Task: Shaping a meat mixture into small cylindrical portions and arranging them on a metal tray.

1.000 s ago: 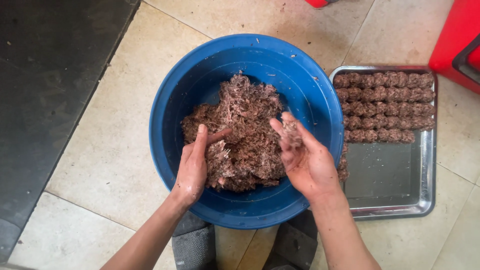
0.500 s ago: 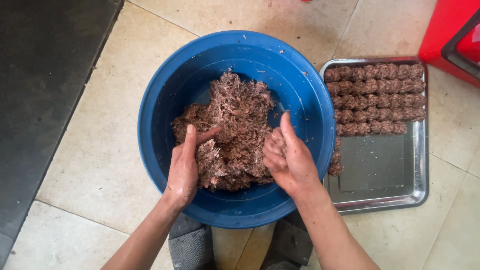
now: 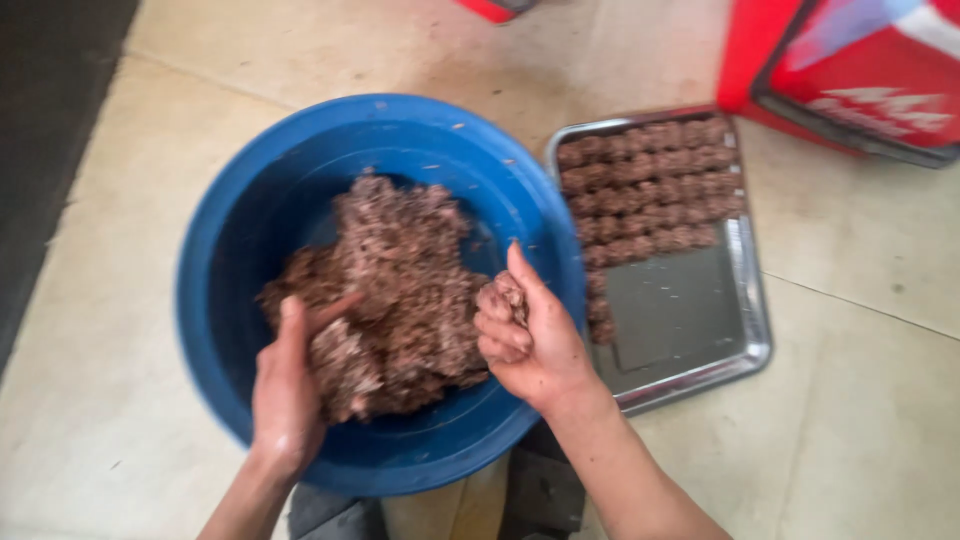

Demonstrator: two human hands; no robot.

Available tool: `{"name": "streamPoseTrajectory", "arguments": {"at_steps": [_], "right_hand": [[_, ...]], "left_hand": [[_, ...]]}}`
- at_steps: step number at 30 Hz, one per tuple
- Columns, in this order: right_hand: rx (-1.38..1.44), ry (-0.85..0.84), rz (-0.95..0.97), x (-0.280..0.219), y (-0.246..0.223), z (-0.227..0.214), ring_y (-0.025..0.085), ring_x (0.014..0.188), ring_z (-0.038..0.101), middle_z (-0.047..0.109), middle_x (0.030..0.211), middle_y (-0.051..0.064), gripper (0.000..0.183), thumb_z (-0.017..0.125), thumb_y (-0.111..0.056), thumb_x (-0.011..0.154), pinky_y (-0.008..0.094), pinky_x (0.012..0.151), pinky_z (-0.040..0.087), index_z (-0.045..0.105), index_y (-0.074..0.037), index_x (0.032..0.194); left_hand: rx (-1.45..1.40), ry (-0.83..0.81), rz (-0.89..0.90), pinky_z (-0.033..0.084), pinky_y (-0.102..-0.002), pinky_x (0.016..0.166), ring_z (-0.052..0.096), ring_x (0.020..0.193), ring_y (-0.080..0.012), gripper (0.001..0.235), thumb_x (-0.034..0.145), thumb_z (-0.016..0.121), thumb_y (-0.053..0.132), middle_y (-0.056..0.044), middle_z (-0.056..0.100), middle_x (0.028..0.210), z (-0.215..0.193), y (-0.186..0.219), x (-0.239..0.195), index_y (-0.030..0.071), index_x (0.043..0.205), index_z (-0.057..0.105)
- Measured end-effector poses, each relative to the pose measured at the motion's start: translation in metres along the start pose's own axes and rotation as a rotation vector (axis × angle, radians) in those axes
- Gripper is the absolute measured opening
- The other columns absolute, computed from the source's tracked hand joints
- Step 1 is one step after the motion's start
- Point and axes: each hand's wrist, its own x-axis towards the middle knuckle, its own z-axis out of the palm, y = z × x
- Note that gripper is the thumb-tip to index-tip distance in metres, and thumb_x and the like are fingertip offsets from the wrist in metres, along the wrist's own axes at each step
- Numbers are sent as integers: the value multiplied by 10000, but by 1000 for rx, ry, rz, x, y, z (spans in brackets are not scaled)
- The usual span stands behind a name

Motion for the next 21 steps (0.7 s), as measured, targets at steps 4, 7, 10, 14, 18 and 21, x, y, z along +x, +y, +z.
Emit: {"name": "streamPoseTrajectory", "arguments": {"at_steps": [4,7,10,14,18,21], "right_hand": [[-277,174,-341,-39,-47,18,29,381,456,602,582,-23,379,608,-291,1049,152,334,327,646,-84,735],[-503,135,-581,-66,-98,1,252,962,632,673,1039,164,389,423,-322,1085,380,832,529,654,-10,1115],[-354,252,-774,-84,-148,-49,225,963,737,714,1157,174,324,570,-131,1018,256,754,645,561,-3,1315],[-112,672,-800,-86,-182,-92,-12,416,430,583,665,-70,285,504,-381,1082,116,343,296,625,-123,1077],[-447,970,-797,-74,-221,-143,23,421,319,495,639,-41,281,661,-333,1031,187,389,243,564,-128,866],[-962,1155,-715,-66,-240,-146,107,683,639,672,869,44,404,522,-453,1066,230,612,552,659,-74,1042]], "left_hand": [[-69,-76,35,421,-295,533,569,692,-236,669,1128,269,459,-217,725,1028,-8,-20,13,2,1350,704],[-42,-87,63,408,-296,489,545,603,-240,697,1148,232,469,-244,726,953,-7,-22,13,-7,1364,695],[-60,-48,28,443,-338,669,576,776,-288,699,1173,211,443,-261,712,1053,-7,-24,14,-34,1365,685],[-14,-12,70,410,-307,622,563,742,-260,659,1170,231,431,-225,704,1039,2,-16,9,-5,1321,701],[18,17,84,320,-311,378,453,450,-239,677,1204,238,453,-238,677,801,-6,-27,17,-1,1302,729],[58,62,55,323,-309,374,452,469,-226,695,1204,236,495,-211,676,800,-4,-26,16,34,1280,749]]}}
